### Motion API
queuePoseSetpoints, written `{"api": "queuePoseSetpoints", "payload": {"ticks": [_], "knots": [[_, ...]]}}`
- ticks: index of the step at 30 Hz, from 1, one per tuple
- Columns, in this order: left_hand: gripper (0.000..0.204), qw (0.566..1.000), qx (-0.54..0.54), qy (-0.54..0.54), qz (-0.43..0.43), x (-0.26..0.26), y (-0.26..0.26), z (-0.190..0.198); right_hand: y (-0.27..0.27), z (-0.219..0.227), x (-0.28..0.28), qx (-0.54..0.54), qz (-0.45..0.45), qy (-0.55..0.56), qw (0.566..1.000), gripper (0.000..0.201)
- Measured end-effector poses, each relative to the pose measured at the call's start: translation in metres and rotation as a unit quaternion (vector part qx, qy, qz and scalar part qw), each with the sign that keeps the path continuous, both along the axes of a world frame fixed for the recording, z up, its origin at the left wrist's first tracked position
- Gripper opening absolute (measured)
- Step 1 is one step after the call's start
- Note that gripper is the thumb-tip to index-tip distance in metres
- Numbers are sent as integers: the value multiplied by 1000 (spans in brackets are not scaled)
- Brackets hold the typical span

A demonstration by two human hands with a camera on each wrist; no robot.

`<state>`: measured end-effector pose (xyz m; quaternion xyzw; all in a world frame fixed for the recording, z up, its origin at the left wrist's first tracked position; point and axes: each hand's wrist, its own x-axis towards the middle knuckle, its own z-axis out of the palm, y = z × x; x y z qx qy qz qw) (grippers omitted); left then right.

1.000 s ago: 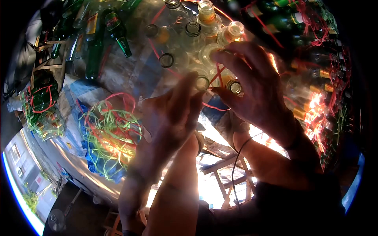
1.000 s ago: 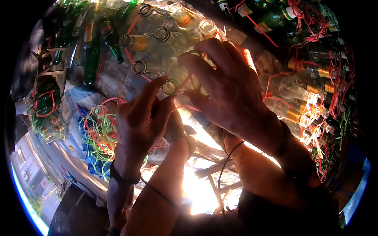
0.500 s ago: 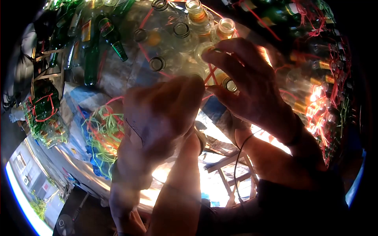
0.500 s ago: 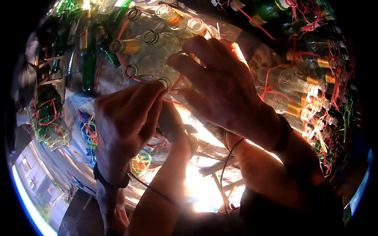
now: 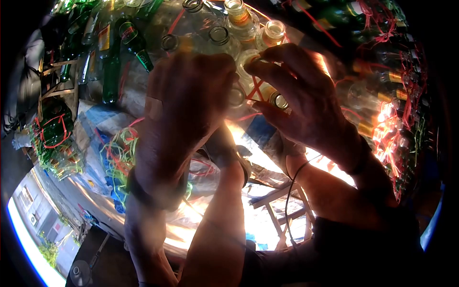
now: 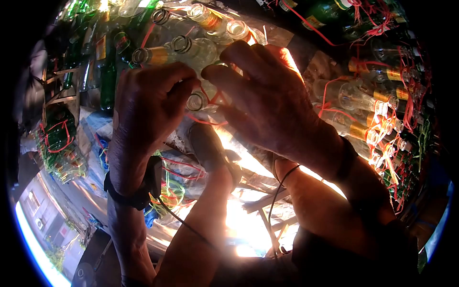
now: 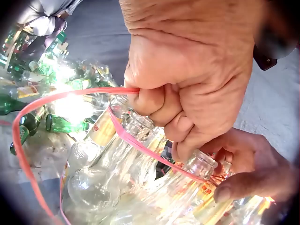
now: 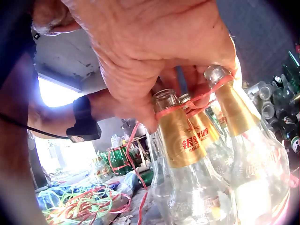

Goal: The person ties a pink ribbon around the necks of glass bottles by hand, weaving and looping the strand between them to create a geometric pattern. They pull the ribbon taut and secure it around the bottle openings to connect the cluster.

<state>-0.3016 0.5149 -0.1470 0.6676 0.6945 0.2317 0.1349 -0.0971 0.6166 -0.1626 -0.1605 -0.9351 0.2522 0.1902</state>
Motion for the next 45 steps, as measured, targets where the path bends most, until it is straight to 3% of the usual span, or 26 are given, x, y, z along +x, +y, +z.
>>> {"api": "queuePoseSetpoints", "payload": {"ticks": [2,9,15,17,20,29,31,32,33,35,36,38,43,45], "knots": [[4,997,-45,65,25,7,-4,6,1,-1,1,-3,0,1,1000,59],[3,993,-19,65,94,22,-24,4,2,1,-1,-24,10,13,1000,59],[8,985,-15,-39,165,31,-41,-11,3,2,-4,-30,13,13,999,57],[9,952,-46,-160,259,34,-46,-15,3,2,-3,-34,15,8,999,57],[9,930,14,-239,279,40,-51,-26,4,2,-3,-38,14,7,999,58],[8,917,36,-239,318,49,-56,-33,5,13,14,-89,8,13,996,64],[9,911,25,-257,323,50,-58,-28,5,9,24,-100,-26,39,994,56],[10,905,12,-274,326,50,-58,-26,1,-3,29,-181,-69,58,979,52],[10,904,13,-274,327,52,-59,-30,3,-8,33,-181,-67,59,979,52],[12,852,68,-383,351,57,-62,-41,8,-14,33,-125,-84,67,986,47],[12,852,69,-382,352,57,-61,-42,8,-14,32,-120,-96,68,986,42],[15,801,53,-463,376,58,-62,-43,10,-16,32,-105,-95,57,988,42],[9,786,28,-486,381,56,-62,-42,17,-23,33,-59,-79,73,992,41],[8,777,17,-500,381,54,-64,-46,18,-26,36,-117,-79,50,989,47]]}}
